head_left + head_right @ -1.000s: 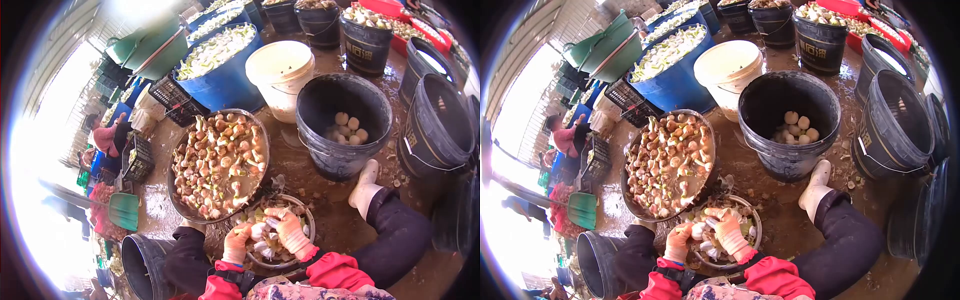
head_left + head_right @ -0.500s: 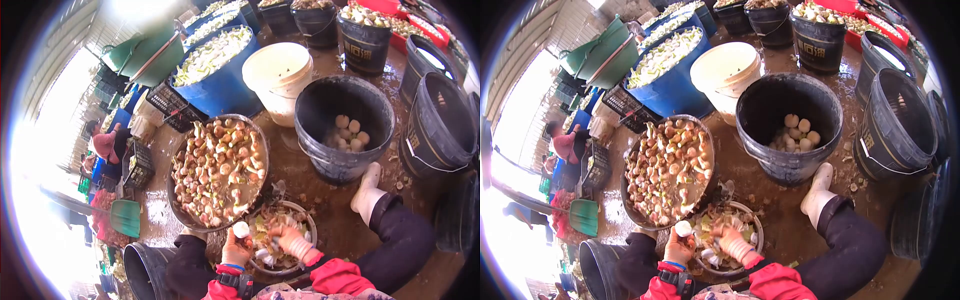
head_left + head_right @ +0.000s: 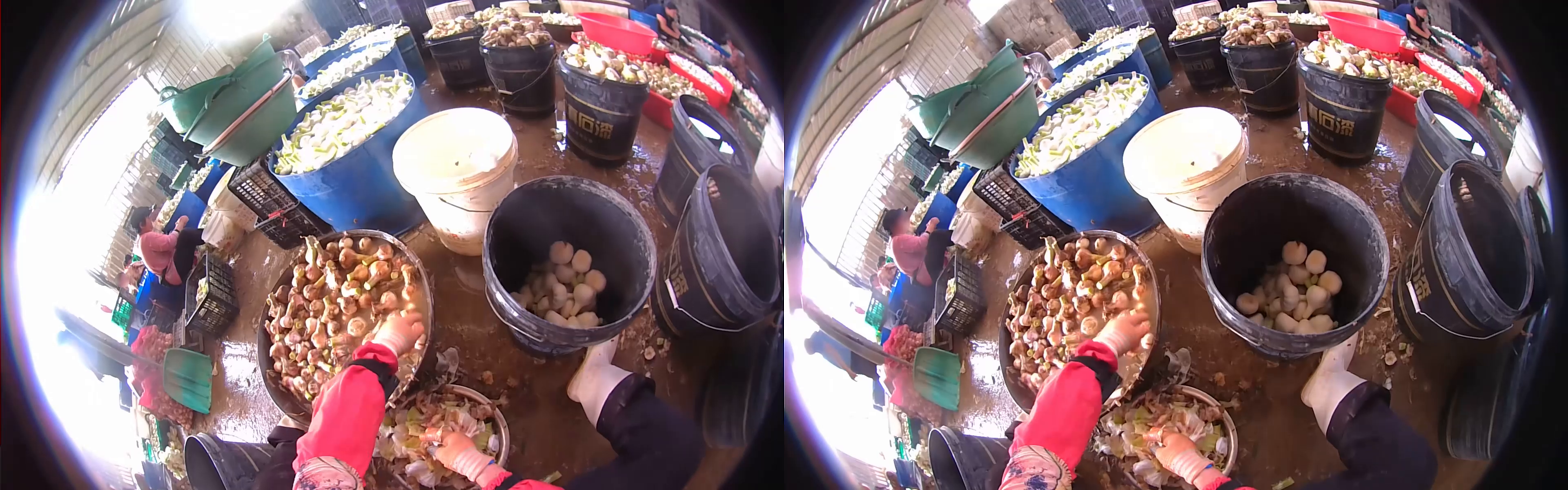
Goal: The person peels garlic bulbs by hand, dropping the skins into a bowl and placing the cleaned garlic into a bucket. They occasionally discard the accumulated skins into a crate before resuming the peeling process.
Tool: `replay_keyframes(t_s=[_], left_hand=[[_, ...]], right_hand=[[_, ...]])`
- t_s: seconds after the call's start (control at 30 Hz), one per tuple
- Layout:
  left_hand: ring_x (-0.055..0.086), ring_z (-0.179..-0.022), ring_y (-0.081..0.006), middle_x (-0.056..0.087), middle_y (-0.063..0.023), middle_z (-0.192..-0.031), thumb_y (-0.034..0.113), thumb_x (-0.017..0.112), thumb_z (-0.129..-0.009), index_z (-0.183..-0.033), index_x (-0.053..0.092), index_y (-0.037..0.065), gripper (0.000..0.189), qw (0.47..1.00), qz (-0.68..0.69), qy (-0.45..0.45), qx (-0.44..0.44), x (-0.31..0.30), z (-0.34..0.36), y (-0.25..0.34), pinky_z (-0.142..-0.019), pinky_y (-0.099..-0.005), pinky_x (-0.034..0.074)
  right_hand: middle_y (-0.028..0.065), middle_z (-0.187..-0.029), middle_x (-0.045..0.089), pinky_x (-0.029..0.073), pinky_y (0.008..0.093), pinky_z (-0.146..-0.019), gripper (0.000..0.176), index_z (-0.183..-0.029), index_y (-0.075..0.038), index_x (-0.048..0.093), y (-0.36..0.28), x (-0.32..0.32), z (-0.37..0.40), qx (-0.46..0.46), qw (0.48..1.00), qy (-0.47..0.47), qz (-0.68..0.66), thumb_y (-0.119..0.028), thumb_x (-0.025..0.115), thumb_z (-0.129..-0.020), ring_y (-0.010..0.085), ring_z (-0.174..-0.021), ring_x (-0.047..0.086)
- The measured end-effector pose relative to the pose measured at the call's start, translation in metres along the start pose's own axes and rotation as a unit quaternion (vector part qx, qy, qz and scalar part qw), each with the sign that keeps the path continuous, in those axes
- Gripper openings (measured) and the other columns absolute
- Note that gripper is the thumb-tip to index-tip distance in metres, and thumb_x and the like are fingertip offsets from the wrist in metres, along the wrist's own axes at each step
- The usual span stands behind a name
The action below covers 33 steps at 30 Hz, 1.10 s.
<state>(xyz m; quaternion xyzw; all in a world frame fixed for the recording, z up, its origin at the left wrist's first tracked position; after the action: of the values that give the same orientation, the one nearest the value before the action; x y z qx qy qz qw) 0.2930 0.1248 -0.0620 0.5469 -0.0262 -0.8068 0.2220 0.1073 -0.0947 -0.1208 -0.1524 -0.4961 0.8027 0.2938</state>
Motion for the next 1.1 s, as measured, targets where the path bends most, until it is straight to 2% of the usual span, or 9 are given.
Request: replay_keyframes(t_s=[0.17,0.23,0.33,0.5,0.67,0.73,0.87,0.93,1.1], left_hand=[[0.062,-0.094,-0.0334,0.064,-0.0187,-0.099,0.038,0.047,-0.085,-0.116,0.057,0.008,0.044,0.991,-0.081,-0.057,0.085,0.052,-0.015,-0.041,-0.081,-0.0415,0.048],[0.064,-0.072,-0.0222,0.063,-0.0104,-0.084,0.041,0.054,-0.086,-0.11,0.057,0.004,0.045,0.956,0.184,-0.173,-0.15,0.039,0.015,-0.032,-0.061,-0.035,0.051],[0.057,-0.058,-0.0113,0.057,-0.0026,-0.077,0.039,0.061,-0.084,-0.108,0.056,0.001,0.045,0.927,0.339,-0.139,-0.075,0.023,0.057,-0.025,-0.049,-0.0267,0.046],[0.06,-0.081,-0.0169,0.058,-0.0081,-0.094,0.007,0.064,-0.08,-0.127,0.041,-0.002,0.053,0.76,0.643,-0.084,-0.038,0.017,0.151,-0.011,-0.07,-0.0286,0.051],[0.06,-0.091,-0.0194,0.061,-0.0099,-0.102,0.014,0.07,-0.077,-0.128,0.044,-0.004,0.06,0.625,0.778,-0.061,0.01,0.057,0.222,0.008,-0.079,-0.0313,0.049],[0.059,-0.088,-0.0151,0.061,-0.0079,-0.099,0.011,0.071,-0.077,-0.119,0.052,-0.004,0.049,0.69,0.721,-0.024,-0.06,0.081,0.241,0.005,-0.078,-0.0276,0.048],[0.057,-0.088,-0.0113,0.06,-0.0066,-0.101,0.001,0.072,-0.073,-0.115,0.055,-0.004,0.045,0.812,0.575,0.096,-0.035,0.082,0.262,0.037,-0.08,-0.0262,0.047],[0.055,-0.1,-0.0149,0.057,-0.0083,-0.11,-0.001,0.075,-0.069,-0.123,0.049,-0.004,0.06,0.896,0.414,0.148,0.058,0.087,0.263,0.038,-0.086,-0.027,0.046],[0.06,-0.095,-0.031,0.062,-0.0141,-0.105,0.012,0.078,-0.061,-0.116,0.059,0.007,0.059,0.951,0.186,0.236,0.069,0.066,0.267,0.08,-0.082,-0.037,0.049]], right_hand=[[0.0032,-0.091,0.069,0.046,0.027,-0.056,0.039,-0.113,-0.022,0.066,-0.008,-0.012,-0.001,0.09,0.994,0.013,-0.053,-0.007,0.052,-0.081,0.0129,-0.058,0.059],[0.0043,-0.084,0.069,0.047,0.0273,-0.057,0.039,-0.113,-0.023,0.066,-0.011,-0.016,0.002,0.104,0.99,0.016,-0.095,-0.008,0.052,-0.081,0.0141,-0.058,0.059],[0.0052,-0.087,0.069,0.048,0.0261,-0.065,0.036,-0.11,-0.022,0.068,-0.024,-0.021,0.007,0.162,0.984,-0.002,-0.073,-0.009,0.052,-0.08,0.0156,-0.068,0.063],[0.009,-0.097,0.069,0.048,0.0276,-0.082,0.024,-0.104,-0.013,0.069,-0.006,-0.012,-0.001,0.019,0.996,0.068,-0.061,-0.016,0.059,-0.082,0.0188,-0.092,0.065],[0.0093,-0.11,0.066,0.045,0.0261,-0.091,0.037,-0.115,-0.009,0.063,-0.02,-0.016,0.001,-0.027,0.979,0.108,-0.17,-0.027,0.065,-0.083,0.0179,-0.104,0.062],[0.0085,-0.11,0.066,0.045,0.0257,-0.09,0.043,-0.12,-0.009,0.061,-0.035,-0.021,0.014,-0.062,0.988,0.12,-0.07,-0.029,0.066,-0.081,0.0157,-0.103,0.061],[-0.0008,-0.1,0.067,0.045,0.0226,-0.082,0.037,-0.114,-0.01,0.064,-0.032,-0.012,0.019,0.002,0.97,0.036,-0.242,-0.023,0.069,-0.08,0.0083,-0.09,0.06],[-0.0035,-0.095,0.066,0.046,0.022,-0.081,0.031,-0.11,-0.008,0.065,-0.022,-0.009,0.01,-0.01,0.975,0.056,-0.213,-0.017,0.066,-0.081,0.0066,-0.086,0.058],[0.001,-0.098,0.067,0.047,0.0247,-0.082,0.029,-0.108,-0.004,0.064,-0.011,-0.011,0.006,-0.025,0.97,0.126,-0.204,-0.005,0.061,-0.079,0.0104,-0.089,0.06]])
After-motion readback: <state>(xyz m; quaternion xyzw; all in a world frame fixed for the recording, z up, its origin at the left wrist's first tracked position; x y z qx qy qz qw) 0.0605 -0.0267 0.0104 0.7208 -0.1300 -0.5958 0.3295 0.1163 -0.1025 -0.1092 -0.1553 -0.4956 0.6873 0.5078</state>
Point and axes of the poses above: each hand's wrist, its own z-axis away from the middle knuckle, its own x-axis out of the palm, y = z × x, the point moved 3 cm from there along -z, towards the middle knuckle
